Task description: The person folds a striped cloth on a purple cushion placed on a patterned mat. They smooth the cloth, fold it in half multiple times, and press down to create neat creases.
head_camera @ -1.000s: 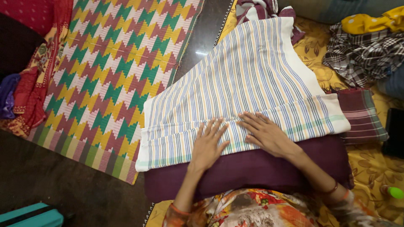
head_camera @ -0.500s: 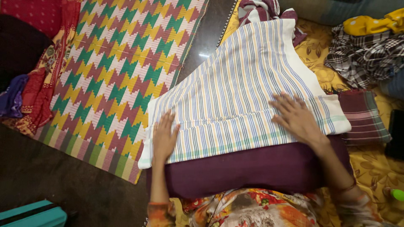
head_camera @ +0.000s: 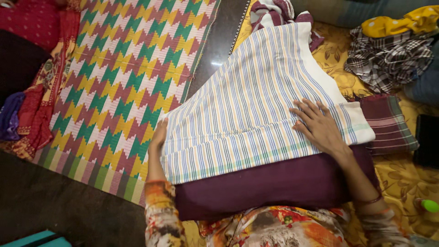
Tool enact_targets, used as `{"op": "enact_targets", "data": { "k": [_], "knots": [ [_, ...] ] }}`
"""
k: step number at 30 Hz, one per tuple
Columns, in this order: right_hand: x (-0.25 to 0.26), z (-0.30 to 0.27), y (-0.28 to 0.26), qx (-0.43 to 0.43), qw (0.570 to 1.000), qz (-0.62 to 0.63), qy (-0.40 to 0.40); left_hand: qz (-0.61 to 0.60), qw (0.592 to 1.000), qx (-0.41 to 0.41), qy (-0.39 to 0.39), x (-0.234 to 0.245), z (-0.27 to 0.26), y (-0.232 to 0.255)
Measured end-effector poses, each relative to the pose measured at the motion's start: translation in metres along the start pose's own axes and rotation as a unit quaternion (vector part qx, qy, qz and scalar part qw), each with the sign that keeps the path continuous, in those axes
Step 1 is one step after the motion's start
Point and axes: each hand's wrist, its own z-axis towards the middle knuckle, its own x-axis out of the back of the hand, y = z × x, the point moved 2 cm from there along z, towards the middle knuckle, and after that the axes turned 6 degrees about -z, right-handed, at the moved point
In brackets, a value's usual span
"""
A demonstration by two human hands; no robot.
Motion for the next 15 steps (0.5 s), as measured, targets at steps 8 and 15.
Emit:
{"op": "enact_targets", "data": {
  "k": [8, 15],
  "knots": [
    [0.008, 0.002, -0.006, -0.018, 1.0, 0.02, -0.002, 0.009, 0.987, 0.115, 0.108, 0.002, 0.046, 0.027],
    [0.006, 0.005, -0.007, -0.026, 1.0, 0.014, -0.008, -0.263, 0.954, -0.125, 0.065, -0.002, 0.065, 0.048]
  ]
}}
